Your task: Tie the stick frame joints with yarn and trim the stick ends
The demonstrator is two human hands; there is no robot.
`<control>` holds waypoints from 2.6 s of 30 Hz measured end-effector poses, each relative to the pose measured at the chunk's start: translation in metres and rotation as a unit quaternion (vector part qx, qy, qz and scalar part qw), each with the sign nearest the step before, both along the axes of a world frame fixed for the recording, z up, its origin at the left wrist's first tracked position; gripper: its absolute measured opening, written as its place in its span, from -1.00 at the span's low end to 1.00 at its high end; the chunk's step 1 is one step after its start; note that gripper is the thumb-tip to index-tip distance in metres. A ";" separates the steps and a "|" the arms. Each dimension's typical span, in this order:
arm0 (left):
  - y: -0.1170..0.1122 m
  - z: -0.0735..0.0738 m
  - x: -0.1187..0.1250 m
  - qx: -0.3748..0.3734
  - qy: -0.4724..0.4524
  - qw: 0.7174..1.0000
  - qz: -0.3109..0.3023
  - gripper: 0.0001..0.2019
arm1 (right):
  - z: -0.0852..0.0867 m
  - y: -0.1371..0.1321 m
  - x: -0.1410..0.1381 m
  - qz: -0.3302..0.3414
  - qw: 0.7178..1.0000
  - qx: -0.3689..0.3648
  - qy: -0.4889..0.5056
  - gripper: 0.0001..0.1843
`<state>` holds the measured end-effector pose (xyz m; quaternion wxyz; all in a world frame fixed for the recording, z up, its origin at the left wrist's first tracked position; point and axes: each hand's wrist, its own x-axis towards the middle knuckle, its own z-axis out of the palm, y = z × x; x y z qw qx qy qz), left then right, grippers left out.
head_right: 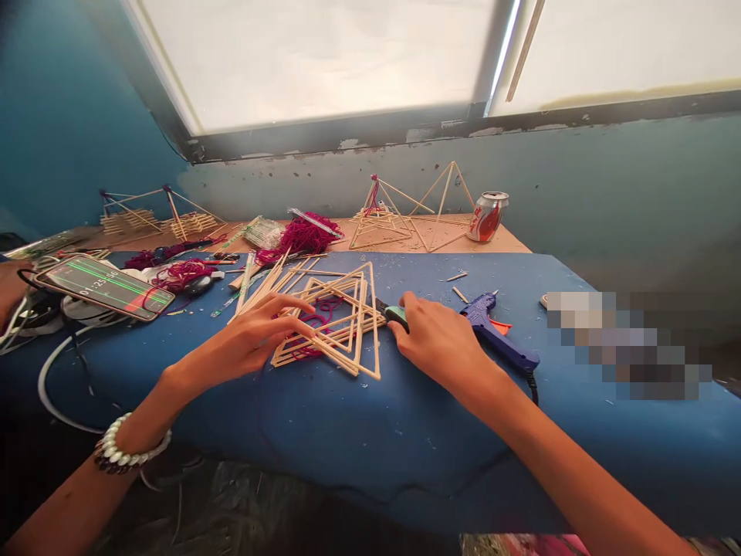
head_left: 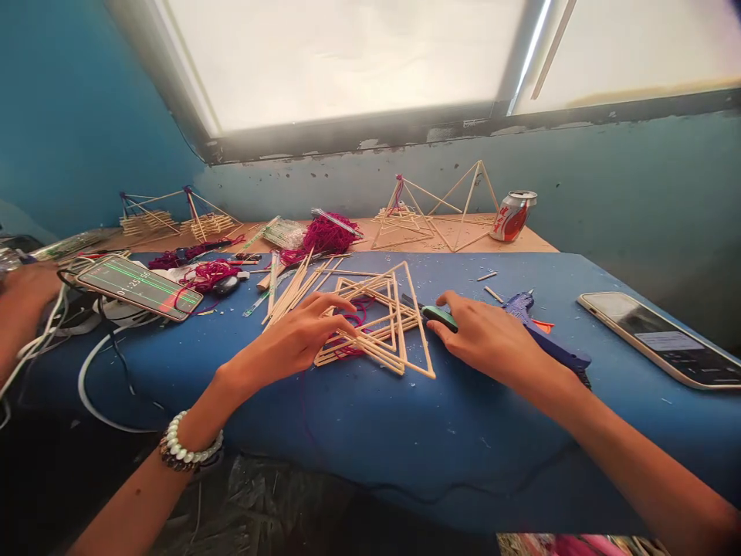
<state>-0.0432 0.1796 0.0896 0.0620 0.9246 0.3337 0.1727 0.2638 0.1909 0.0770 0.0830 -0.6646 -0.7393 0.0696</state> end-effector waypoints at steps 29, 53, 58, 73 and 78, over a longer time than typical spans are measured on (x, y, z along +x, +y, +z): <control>0.003 -0.057 -0.013 0.041 -0.109 0.956 0.270 -0.27 | -0.060 -0.105 -0.099 -0.041 0.834 0.134 0.534 -0.38; 0.004 -0.053 -0.007 0.102 -0.063 0.916 0.382 0.10 | -0.036 -0.057 0.093 -0.157 0.981 0.114 -0.014 -0.68; 0.005 -0.056 -0.008 0.096 -0.061 0.918 0.379 0.05 | -0.025 -0.054 0.101 -0.150 0.985 0.090 -0.004 -0.67; 0.004 -0.058 -0.007 0.098 -0.076 0.917 0.379 -0.02 | 0.003 -0.046 0.119 -0.144 0.980 0.093 0.100 -0.72; 0.005 -0.059 -0.008 0.092 -0.072 0.913 0.391 0.08 | -0.010 -0.038 0.128 -0.119 0.955 0.019 0.271 -0.55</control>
